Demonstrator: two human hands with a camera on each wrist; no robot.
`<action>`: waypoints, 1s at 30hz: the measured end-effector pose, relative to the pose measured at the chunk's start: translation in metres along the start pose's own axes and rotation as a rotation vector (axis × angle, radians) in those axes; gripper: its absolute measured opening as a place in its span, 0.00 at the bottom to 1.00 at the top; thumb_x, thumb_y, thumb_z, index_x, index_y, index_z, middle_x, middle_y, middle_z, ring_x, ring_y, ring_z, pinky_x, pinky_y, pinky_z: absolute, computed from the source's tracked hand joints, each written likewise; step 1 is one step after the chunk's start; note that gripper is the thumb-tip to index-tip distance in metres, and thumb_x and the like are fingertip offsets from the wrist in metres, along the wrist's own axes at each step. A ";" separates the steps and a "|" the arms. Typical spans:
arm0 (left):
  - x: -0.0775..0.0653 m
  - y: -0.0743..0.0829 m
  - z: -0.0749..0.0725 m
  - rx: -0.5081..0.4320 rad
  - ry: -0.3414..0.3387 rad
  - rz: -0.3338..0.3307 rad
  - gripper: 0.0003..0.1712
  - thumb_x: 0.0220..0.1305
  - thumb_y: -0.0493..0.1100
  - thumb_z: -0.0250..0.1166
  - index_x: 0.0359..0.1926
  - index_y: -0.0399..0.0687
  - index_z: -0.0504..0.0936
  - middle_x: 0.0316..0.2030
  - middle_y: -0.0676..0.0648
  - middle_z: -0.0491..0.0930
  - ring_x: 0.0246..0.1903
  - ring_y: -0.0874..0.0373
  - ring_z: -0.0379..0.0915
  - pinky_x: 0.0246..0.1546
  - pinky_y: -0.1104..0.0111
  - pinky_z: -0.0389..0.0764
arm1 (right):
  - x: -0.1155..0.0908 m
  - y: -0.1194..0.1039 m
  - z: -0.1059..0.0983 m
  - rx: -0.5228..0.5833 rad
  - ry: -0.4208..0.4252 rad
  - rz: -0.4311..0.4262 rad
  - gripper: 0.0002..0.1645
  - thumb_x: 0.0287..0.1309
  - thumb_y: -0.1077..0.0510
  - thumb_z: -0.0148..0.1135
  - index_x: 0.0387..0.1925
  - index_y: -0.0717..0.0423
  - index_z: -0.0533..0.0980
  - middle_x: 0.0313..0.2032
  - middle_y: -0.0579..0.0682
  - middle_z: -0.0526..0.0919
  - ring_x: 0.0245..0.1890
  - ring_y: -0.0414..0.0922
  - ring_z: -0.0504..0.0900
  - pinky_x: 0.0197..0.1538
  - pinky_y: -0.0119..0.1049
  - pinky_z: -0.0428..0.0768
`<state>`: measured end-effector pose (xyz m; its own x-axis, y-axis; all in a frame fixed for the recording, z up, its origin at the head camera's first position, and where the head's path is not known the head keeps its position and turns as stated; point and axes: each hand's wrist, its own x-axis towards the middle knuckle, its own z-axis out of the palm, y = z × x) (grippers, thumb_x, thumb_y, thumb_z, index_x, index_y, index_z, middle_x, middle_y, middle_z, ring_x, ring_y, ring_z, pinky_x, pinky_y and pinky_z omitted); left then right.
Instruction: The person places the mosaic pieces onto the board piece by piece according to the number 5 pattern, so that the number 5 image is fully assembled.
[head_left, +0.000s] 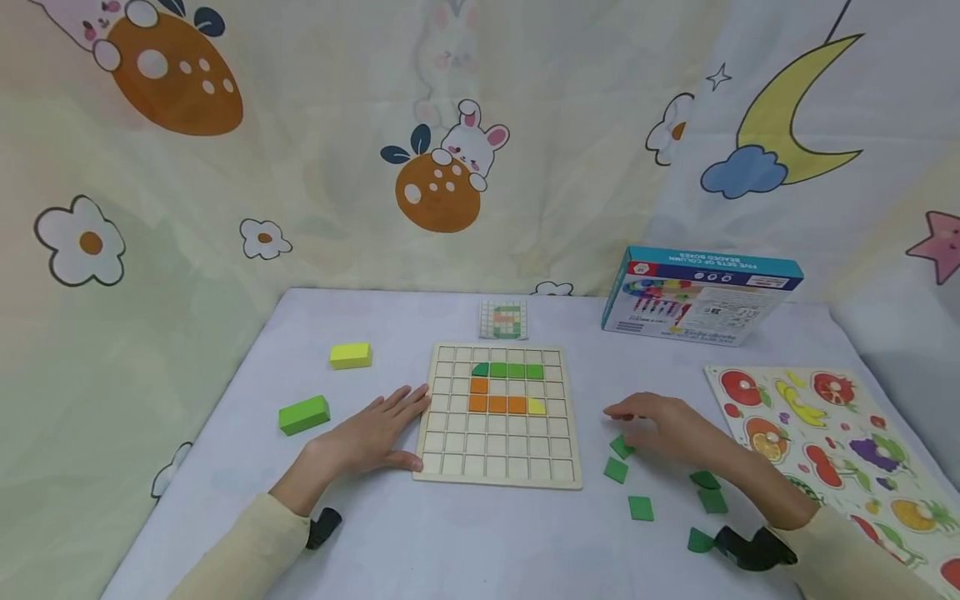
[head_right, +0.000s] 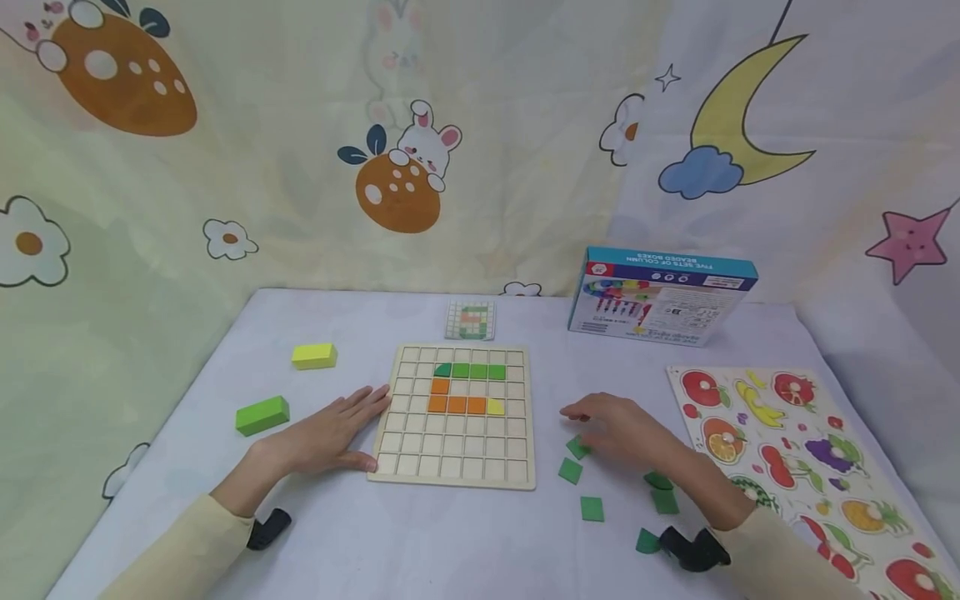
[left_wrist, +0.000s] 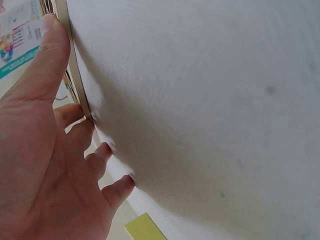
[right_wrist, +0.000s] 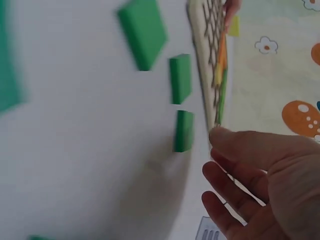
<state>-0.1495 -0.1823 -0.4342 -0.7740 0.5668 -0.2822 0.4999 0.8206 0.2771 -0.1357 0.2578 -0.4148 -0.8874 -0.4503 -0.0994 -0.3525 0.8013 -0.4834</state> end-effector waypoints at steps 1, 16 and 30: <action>0.000 0.000 -0.001 -0.006 0.002 0.003 0.57 0.56 0.68 0.62 0.76 0.46 0.48 0.77 0.47 0.43 0.76 0.43 0.38 0.73 0.44 0.50 | -0.004 0.003 0.002 0.000 -0.019 -0.004 0.25 0.55 0.59 0.69 0.56 0.49 0.78 0.51 0.46 0.83 0.52 0.49 0.80 0.55 0.48 0.81; 0.000 -0.001 0.001 -0.011 0.008 0.011 0.57 0.56 0.68 0.61 0.76 0.47 0.48 0.77 0.47 0.43 0.76 0.43 0.38 0.73 0.44 0.51 | -0.015 0.012 0.026 0.010 0.046 -0.092 0.26 0.51 0.63 0.70 0.55 0.49 0.79 0.51 0.44 0.83 0.52 0.45 0.80 0.54 0.39 0.82; 0.001 -0.002 0.002 0.000 0.003 0.007 0.58 0.55 0.69 0.61 0.77 0.47 0.48 0.78 0.47 0.43 0.76 0.44 0.38 0.73 0.44 0.51 | 0.034 -0.045 0.042 -0.010 0.115 -0.122 0.28 0.53 0.58 0.71 0.57 0.52 0.78 0.48 0.43 0.83 0.47 0.40 0.78 0.52 0.41 0.82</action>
<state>-0.1509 -0.1831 -0.4365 -0.7718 0.5722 -0.2773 0.5054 0.8167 0.2785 -0.1375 0.1895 -0.4331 -0.8655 -0.4972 0.0601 -0.4625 0.7476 -0.4766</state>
